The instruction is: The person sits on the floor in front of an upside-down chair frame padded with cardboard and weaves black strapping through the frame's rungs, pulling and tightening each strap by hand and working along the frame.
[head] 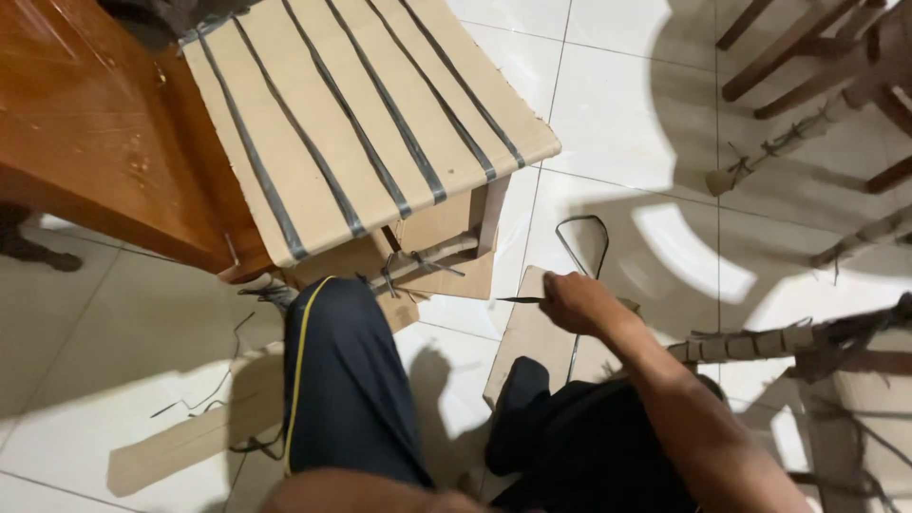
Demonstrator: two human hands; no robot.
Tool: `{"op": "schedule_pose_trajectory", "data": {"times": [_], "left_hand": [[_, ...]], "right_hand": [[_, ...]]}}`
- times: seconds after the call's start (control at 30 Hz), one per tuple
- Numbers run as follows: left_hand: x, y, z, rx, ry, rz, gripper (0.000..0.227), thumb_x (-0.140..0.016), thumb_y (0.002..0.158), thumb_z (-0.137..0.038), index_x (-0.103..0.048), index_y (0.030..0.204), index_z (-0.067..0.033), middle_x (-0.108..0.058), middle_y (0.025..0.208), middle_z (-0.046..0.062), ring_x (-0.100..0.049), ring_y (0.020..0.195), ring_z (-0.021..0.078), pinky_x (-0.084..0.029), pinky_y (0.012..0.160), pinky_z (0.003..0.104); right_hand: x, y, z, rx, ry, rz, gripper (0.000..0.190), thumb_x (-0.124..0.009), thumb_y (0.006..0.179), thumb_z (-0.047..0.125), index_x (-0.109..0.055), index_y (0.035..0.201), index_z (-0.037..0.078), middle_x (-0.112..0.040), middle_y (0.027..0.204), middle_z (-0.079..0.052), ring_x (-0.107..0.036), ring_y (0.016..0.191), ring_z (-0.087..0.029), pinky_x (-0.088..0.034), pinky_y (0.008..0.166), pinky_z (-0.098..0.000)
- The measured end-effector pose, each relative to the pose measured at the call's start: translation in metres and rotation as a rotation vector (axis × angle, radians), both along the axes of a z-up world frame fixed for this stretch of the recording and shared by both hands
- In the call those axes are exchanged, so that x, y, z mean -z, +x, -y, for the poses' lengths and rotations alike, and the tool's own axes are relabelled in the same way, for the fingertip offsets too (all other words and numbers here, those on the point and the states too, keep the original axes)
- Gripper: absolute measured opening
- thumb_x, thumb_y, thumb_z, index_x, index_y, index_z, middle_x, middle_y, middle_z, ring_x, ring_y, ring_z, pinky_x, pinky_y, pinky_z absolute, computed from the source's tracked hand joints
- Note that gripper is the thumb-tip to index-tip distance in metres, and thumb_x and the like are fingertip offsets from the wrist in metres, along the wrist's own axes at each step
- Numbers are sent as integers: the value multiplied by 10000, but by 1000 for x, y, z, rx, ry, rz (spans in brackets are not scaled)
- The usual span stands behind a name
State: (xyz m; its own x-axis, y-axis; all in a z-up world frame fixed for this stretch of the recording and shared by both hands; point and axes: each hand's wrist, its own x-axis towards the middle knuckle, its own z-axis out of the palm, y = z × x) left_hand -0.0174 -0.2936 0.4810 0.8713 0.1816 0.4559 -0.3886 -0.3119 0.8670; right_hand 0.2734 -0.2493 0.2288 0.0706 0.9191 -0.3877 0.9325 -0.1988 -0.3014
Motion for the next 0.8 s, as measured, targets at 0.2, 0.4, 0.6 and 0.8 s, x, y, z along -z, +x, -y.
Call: {"op": "schedule_pose_trajectory", "data": {"times": [0.2,0.4,0.6,0.8], "left_hand": [[131,67,-112,-4,221,-118,255,-657,933,-246,-693,1072,-35,-712,1029,122,-711,977,282,-586,863,372],[235,55,-218,-506,394,-739,263,-541,966,-97,-571,1222,-43,-658,1172,157,-672,1030,376,-534,892,500],[239,55,-230,-507,240,-807,503,-643,883,-137,-490,1357,-76,-692,1214,110,-652,1076,354,-531,854,500],[266,61,-238,-547,182,-831,367,-693,899,-177,-620,1241,-62,-710,1089,108,-697,1007,296,-547,850,455]], "right_hand": [[-18,-40,-48,-99,115,-99,284,-644,898,266,-580,970,-2,-685,784,-263,-662,808,-481,-509,712,-582],[-14,-53,-80,-193,234,-84,236,-636,892,215,-556,967,6,-684,739,-251,-660,709,-477,-522,654,-574],[-18,-38,-103,-111,240,-161,163,-597,939,146,-530,940,-2,-662,672,-229,-657,640,-444,-506,586,-546],[-7,-28,-104,-74,271,-229,144,-622,896,121,-543,896,0,-657,656,-221,-656,636,-437,-501,581,-534]]}}
